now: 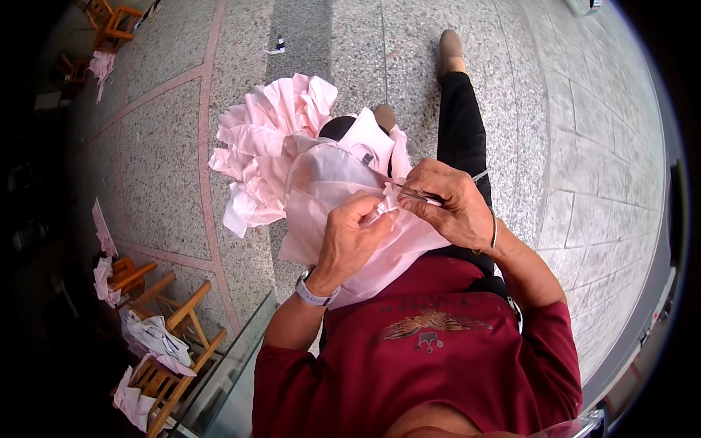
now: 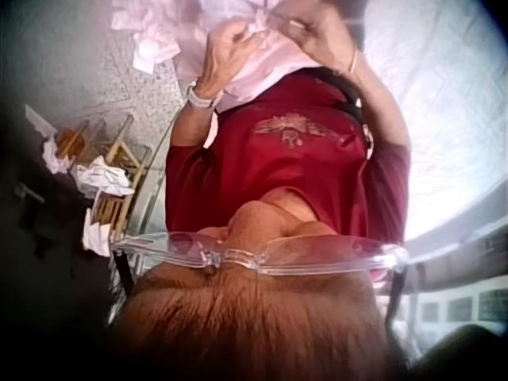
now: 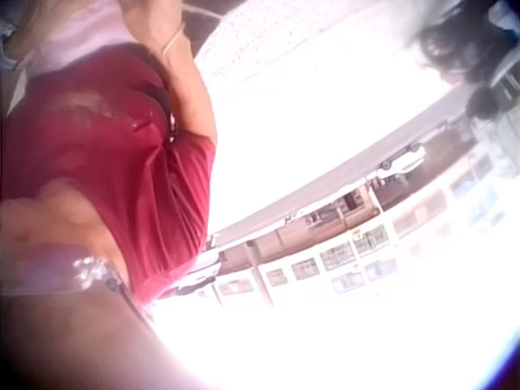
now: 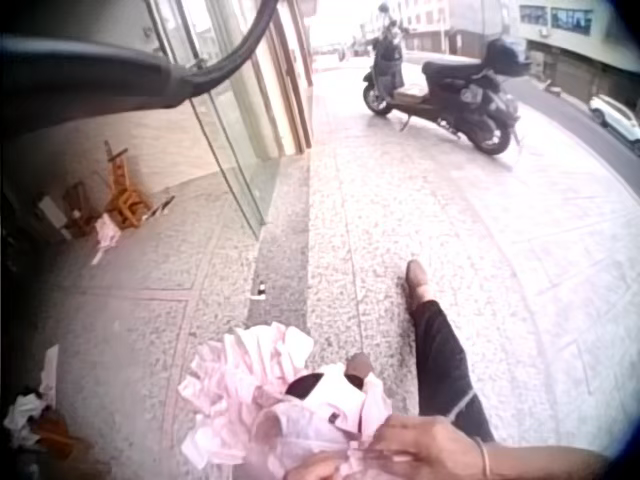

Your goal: The person uses scissors to cut and trim the edges of pink ruffled fabric while sitting on a tiled floor.

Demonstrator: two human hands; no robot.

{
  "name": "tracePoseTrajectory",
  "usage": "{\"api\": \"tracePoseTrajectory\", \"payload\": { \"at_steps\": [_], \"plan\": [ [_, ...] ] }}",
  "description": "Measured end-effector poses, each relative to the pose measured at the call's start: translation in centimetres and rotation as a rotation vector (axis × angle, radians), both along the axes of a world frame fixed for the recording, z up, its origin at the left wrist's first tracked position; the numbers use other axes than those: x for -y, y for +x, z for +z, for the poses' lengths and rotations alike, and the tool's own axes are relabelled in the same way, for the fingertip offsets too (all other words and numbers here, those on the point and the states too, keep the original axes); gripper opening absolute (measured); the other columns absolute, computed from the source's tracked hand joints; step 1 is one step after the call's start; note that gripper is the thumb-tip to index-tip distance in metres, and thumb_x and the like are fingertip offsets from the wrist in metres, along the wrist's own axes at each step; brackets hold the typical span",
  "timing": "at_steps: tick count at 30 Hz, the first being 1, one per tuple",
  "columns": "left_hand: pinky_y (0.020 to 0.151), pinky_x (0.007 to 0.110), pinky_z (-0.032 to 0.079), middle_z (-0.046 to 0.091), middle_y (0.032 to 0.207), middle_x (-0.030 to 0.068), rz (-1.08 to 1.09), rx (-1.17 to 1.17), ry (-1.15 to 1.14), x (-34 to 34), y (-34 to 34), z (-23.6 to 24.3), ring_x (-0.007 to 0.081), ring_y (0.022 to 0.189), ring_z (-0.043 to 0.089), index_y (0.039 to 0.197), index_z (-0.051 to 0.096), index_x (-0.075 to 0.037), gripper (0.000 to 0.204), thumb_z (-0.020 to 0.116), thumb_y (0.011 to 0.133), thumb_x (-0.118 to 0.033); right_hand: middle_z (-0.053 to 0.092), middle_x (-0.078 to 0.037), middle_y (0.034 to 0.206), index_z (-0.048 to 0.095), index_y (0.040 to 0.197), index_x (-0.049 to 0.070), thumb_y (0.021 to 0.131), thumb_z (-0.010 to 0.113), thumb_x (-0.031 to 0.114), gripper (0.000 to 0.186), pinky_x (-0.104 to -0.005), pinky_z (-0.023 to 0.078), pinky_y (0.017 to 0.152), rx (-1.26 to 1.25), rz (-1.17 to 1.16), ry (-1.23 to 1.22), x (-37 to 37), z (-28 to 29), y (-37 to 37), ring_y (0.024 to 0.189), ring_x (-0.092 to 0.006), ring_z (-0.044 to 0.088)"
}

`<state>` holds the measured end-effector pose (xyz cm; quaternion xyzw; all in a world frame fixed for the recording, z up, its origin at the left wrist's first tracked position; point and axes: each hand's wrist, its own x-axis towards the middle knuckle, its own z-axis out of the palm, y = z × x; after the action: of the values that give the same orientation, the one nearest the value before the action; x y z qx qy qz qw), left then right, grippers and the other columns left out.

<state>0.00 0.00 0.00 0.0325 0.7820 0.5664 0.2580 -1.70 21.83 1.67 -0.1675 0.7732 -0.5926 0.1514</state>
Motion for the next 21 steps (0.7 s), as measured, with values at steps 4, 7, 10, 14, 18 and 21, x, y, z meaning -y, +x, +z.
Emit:
{"api": "tracePoseTrajectory", "payload": {
  "at_steps": [4, 7, 10, 14, 18, 21],
  "plan": [
    [0.067, 0.023, 0.043, 0.057, 0.088, 0.0026, 0.052, -0.246, 0.166, -1.9, 0.0, 0.0, 0.0086, 0.076, 0.05, 0.104, 0.066, 0.003, 0.021, 0.07, 0.091, -0.013, 0.058, -0.006, 0.092, 0.061, 0.099, 0.0, 0.091, 0.062, -0.002, 0.008, -0.0274, 0.044, 0.076, 0.055, -0.141, -0.077, 0.0, 0.4, 0.6, 0.082, -0.0154, 0.054],
    [0.065, 0.023, 0.042, 0.06, 0.085, 0.001, 0.083, -0.207, 0.226, -1.9, 0.2, 0.1, 0.0067, 0.075, 0.051, 0.101, 0.066, 0.003, 0.016, 0.068, 0.093, -0.011, 0.053, -0.001, 0.084, 0.06, 0.1, 0.0, 0.095, 0.055, -0.003, 0.008, -0.0236, 0.041, 0.069, 0.262, -0.206, -0.17, 0.0, 1.3, 1.0, 0.076, -0.0079, 0.049],
    [0.064, 0.026, 0.044, 0.061, 0.079, 0.0034, 0.071, -0.182, 0.169, -1.9, 0.2, -0.1, 0.0103, 0.07, 0.054, 0.097, 0.066, 0.001, 0.015, 0.066, 0.095, -0.013, 0.052, 0.001, 0.08, 0.057, 0.098, 0.001, 0.097, 0.052, 0.0, 0.005, -0.0205, 0.034, 0.057, 0.399, -0.231, -0.312, 0.2, 0.9, 1.3, 0.064, -0.0038, 0.04],
    [0.063, 0.031, 0.046, 0.063, 0.076, 0.0092, 0.019, -0.497, 0.021, -1.6, -0.5, -0.2, 0.0191, 0.066, 0.059, 0.092, 0.065, 0.0, 0.015, 0.068, 0.094, -0.014, 0.049, 0.002, 0.074, 0.054, 0.096, 0.002, 0.1, 0.052, 0.005, 0.005, -0.0208, 0.027, 0.048, 0.45, -0.324, -0.414, -0.4, 0.0, 1.2, 0.054, -0.0031, 0.035],
    [0.066, 0.038, 0.044, 0.062, 0.077, 0.0104, -0.066, -0.639, -0.083, -1.2, -1.2, -0.5, 0.0284, 0.067, 0.059, 0.089, 0.063, -0.002, 0.015, 0.064, 0.094, -0.017, 0.051, 0.0, 0.077, 0.053, 0.099, 0.002, 0.102, 0.054, 0.01, 0.009, -0.0229, 0.033, 0.052, 0.476, -0.361, -0.506, -2.7, -1.5, 0.3, 0.056, -0.0066, 0.041],
    [0.07, 0.039, 0.042, 0.062, 0.078, 0.01, -0.096, -0.671, -0.102, -1.2, -1.3, -1.0, 0.0289, 0.069, 0.059, 0.091, 0.063, -0.002, 0.018, 0.06, 0.096, -0.019, 0.057, -0.005, 0.086, 0.053, 0.1, 0.002, 0.103, 0.052, 0.013, 0.011, -0.0257, 0.042, 0.064, 0.293, -0.423, -0.495, -0.8, -0.7, -0.3, 0.063, -0.0108, 0.048]
  ]
}}
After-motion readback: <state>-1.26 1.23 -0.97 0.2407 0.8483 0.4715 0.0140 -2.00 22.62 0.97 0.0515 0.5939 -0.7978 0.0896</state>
